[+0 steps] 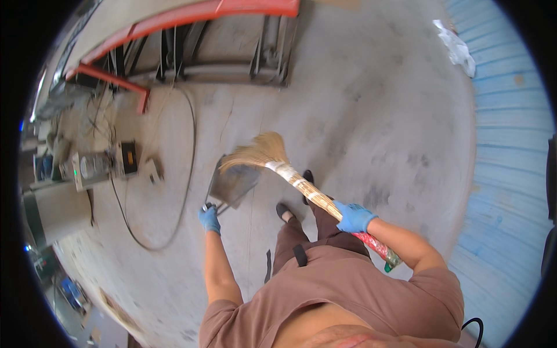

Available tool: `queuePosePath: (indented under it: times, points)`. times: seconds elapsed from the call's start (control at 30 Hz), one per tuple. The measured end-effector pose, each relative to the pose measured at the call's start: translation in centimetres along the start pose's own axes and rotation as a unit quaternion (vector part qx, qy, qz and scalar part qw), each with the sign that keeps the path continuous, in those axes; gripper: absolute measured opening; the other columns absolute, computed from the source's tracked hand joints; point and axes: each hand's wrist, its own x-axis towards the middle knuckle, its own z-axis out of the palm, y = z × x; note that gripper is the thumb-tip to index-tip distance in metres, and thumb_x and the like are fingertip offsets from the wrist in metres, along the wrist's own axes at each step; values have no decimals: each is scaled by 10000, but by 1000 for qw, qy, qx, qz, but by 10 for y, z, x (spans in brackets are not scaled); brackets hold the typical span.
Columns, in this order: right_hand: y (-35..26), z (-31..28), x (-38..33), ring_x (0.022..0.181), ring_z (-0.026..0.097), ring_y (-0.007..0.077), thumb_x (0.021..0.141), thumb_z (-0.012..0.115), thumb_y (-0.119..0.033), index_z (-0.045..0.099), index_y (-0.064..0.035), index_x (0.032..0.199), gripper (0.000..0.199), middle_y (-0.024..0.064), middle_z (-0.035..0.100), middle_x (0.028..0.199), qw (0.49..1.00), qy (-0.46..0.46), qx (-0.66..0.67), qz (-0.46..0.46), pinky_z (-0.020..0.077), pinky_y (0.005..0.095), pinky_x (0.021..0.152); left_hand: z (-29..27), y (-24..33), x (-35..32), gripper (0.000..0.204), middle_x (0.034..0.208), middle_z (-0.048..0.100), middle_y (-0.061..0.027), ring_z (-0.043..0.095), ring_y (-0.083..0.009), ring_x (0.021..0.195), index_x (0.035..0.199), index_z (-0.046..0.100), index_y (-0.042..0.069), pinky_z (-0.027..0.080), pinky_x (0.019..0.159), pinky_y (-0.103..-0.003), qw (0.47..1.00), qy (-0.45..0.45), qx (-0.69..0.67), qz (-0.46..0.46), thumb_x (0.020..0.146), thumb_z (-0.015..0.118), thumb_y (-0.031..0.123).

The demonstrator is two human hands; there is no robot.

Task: The person sweeps sawdust and debris on a concrete floor using a broom and dustpan. They gather the debris into piles and sweep it into the dustpan, then walk to a larger pile to add the collected debris.

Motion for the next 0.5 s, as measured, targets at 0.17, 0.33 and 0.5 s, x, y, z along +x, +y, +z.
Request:
queuePosePath:
  times: [0.17,0.33,0.5]
  points:
    - [70,-45,-46,616,677,240,816,682,-97,467,-22,1302,537,179,678,856,894,34,433,116,550,364,578,98,93,-34,229,782,649,-72,609,-178,655,920,652,-17,502,600,-323,998,-44,-54,-9,693,676,-39]
    - [197,-100,-50,619,678,250,853,688,-108,512,14,1232,435,179,679,847,724,69,674,126,562,354,546,265,178,-83,156,726,639,-64,600,-179,594,836,649,4,486,549,-294,994,-72,-82,-6,696,677,-59]
    - [329,-186,-56,750,708,278,882,664,-224,519,-15,1221,424,230,691,956,644,137,743,122,590,358,591,453,271,-125,157,737,639,-62,614,-178,620,834,643,5,505,573,-301,985,-150,-81,-2,696,699,-43]
